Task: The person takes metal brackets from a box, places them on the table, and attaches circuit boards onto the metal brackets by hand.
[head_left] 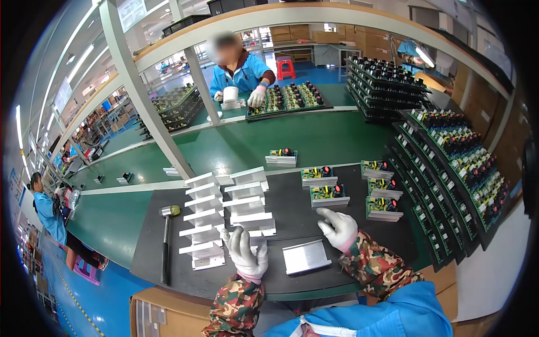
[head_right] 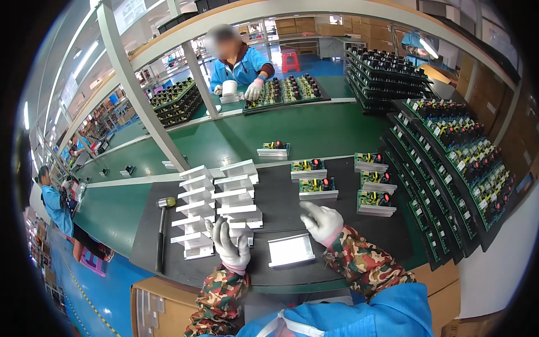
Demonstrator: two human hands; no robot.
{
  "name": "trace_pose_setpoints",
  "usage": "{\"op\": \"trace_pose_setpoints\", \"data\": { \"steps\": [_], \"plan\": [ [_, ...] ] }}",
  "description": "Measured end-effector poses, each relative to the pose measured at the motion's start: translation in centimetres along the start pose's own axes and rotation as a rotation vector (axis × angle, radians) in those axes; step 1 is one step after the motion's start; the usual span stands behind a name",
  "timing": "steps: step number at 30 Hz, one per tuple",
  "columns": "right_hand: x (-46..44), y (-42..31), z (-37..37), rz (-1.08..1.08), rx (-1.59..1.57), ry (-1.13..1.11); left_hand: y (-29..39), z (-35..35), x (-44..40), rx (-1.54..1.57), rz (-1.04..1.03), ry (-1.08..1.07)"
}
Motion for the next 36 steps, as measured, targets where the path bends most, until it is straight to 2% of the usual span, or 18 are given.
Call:
{"op": "trace_pose_setpoints", "data": {
  "steps": [7, 13, 16, 17, 18, 20, 23, 26, 28, 29, 36],
  "plan": [
    [0.6, 0.8, -0.3, 0.042, -0.005, 0.076, 0.1, 0.0, -0.3, -0.006, 0.000, 0.023],
    [0.6, 1.1, -0.5, 0.086, -0.006, 0.082, -0.1, -0.2, -0.3, 0.011, 0.029, 0.035],
    [0.4, 0.7, 0.7, 0.042, 0.008, 0.039, 0.0, 0.0, -0.7, -0.009, 0.037, 0.039],
    [0.2, 0.6, 1.7, 0.032, -0.025, 0.103, -0.1, -0.1, -0.5, 0.001, 0.045, 0.040],
    [0.6, 1.3, 2.6, -0.068, -0.134, 0.202, -0.2, 0.0, -0.3, 0.011, 0.039, 0.013],
    [1.6, 3.1, 6.0, 0.024, -0.136, 0.440, -0.3, 0.1, -0.5, 0.007, 0.009, 0.033],
    [2.6, 5.0, 12.7, 0.038, 0.001, 0.808, -0.1, 0.1, -0.8, -0.024, 0.001, 0.066],
    [2.8, 3.2, 18.3, 0.151, 0.059, 1.144, 0.0, 0.2, -0.7, -0.008, 0.007, 0.051],
    [2.4, 2.6, 20.6, 0.151, 0.004, 1.219, 0.0, 0.2, -0.9, -0.015, 0.005, 0.052],
    [2.6, 2.8, 20.9, 0.153, -0.008, 1.209, 0.0, 0.3, -0.8, -0.008, 0.005, 0.055],
    [2.2, 0.7, 10.9, 0.089, 0.126, 0.477, -0.2, 0.0, -0.7, -0.008, 0.002, 0.060]
  ]
}}
Point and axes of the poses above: each hand's wrist, its own x-axis away from the middle knuckle, its own z-axis out of the back of the hand, y = z × x, the point moved 3 cm from there along -x, towards the middle knuckle, and after that the axes turned 3 degrees about y, right-handed, at the moved point
